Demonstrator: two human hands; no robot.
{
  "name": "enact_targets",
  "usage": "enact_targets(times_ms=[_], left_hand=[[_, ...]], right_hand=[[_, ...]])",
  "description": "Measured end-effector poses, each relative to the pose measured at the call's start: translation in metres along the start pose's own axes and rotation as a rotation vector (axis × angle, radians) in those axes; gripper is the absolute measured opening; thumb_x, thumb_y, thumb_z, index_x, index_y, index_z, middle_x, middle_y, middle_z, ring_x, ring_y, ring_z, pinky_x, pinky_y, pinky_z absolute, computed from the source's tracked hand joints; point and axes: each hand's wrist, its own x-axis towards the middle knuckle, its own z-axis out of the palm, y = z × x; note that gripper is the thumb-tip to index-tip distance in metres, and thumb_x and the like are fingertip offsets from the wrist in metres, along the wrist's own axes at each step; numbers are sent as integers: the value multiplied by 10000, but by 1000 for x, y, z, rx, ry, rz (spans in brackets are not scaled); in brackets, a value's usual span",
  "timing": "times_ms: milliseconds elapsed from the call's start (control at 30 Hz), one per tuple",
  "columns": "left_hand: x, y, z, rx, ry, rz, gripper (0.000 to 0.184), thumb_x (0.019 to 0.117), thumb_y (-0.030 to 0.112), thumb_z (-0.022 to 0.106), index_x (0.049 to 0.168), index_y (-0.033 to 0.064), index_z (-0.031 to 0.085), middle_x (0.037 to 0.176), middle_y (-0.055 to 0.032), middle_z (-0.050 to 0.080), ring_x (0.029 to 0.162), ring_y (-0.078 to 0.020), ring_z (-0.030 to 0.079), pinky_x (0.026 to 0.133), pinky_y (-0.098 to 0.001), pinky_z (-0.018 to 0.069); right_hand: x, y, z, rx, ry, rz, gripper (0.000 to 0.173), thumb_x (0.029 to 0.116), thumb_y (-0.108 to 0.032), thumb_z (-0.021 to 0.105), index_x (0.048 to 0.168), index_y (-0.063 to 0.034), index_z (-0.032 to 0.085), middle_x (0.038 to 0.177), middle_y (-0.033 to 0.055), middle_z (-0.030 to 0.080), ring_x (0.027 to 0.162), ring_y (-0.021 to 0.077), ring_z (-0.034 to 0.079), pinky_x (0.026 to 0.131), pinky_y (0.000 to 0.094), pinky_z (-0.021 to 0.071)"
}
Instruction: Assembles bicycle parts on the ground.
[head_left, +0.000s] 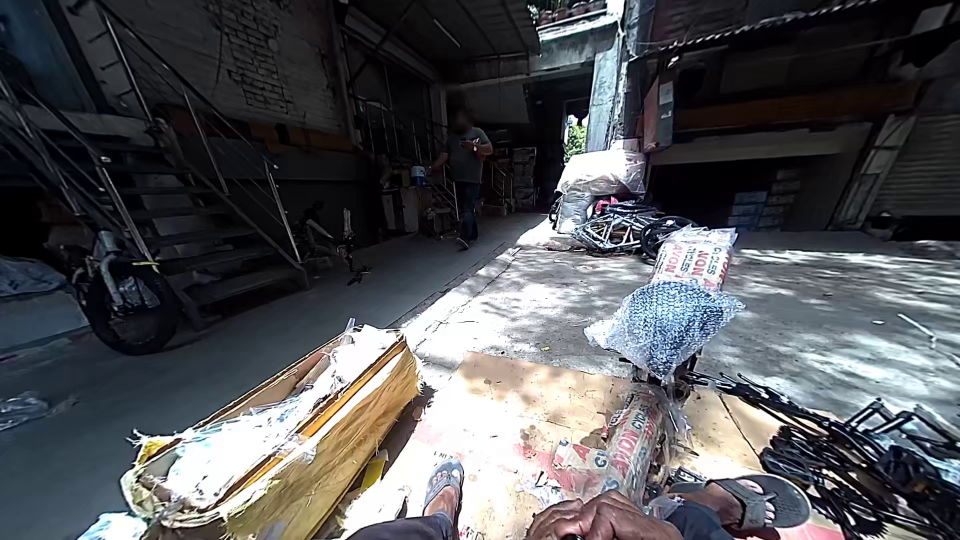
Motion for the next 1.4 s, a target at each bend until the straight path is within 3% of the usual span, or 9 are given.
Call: enact_targets(times_ms=[133,233,400,667,867,1167,1267,1333,1400], left_hand=[[-5,2,5,-69,32,0,599,1102,426,295,1340,-54,564,1436,-101,540,1366,-134,468,1177,-354,361],[-5,7,7,-78,19,-40,646,1081,513,328,1398,-20,512,1356,-36,598,1255,-80,550,1118,-316,433],[-5,3,4,-79,2,-51,766,1061,589,272,1461,-46,423,1418,-68,563,1290,-77,541,1132,-311,433],[-5,7,1,-24,-8,-41,808,1036,645,289,1455,-24,461,1453,-76,521,1325,-65,503,1144,-304,418],[-2,-7,-6,33,-49,-5,878,1017,698,240,1386,-35,553,1522,-169,453,1455,-197,384,1220,-384,311],[-2,0,-2,-50,-63,-10,1045,922,822,174,1386,-33,556,1477,-128,534,1424,-134,437,1203,-339,344],[-1,-7,-5,-19,-93,46,900,976,750,301,1368,-19,556,1452,-146,521,1408,-173,436,1199,-375,342],[2,-9,-5,-11,-93,107,722,986,633,502,1304,-7,604,1349,-114,590,1325,-171,488,1157,-387,365],[1,-9,-7,-5,-107,109,714,964,611,569,1358,16,579,1365,-79,586,1319,-132,497,1151,-366,384]], right_hand=[[-3,-1,8,-46,53,-11,254,850,-289,849,880,-89,696,959,35,729,951,136,639,872,350,488],[-4,-11,1,-149,-12,31,484,870,-442,810,1148,-64,690,1076,59,700,917,138,638,808,335,545],[9,-23,-16,-313,-147,59,433,902,-415,785,1208,-112,732,1026,17,740,857,80,667,758,273,570],[42,-39,-41,-418,-595,2,335,1008,-275,657,1325,-169,659,1186,4,730,1043,110,706,940,352,596],[40,-49,-29,-822,-442,-67,513,952,-638,600,938,-135,696,753,-5,668,701,138,620,642,338,497],[46,-45,-16,-1162,-469,-195,750,949,-811,305,689,-160,572,492,3,434,454,200,502,432,387,374],[54,-65,-33,-977,-623,-143,625,936,-733,518,1150,-161,651,887,35,623,784,206,631,643,374,527],[60,-77,-41,-733,-763,-58,638,969,-428,687,1512,-182,463,1278,76,624,1067,212,640,885,377,564],[57,-75,-37,-654,-744,-91,547,1006,-194,630,1523,-154,459,1222,89,673,1047,240,654,905,400,556]])
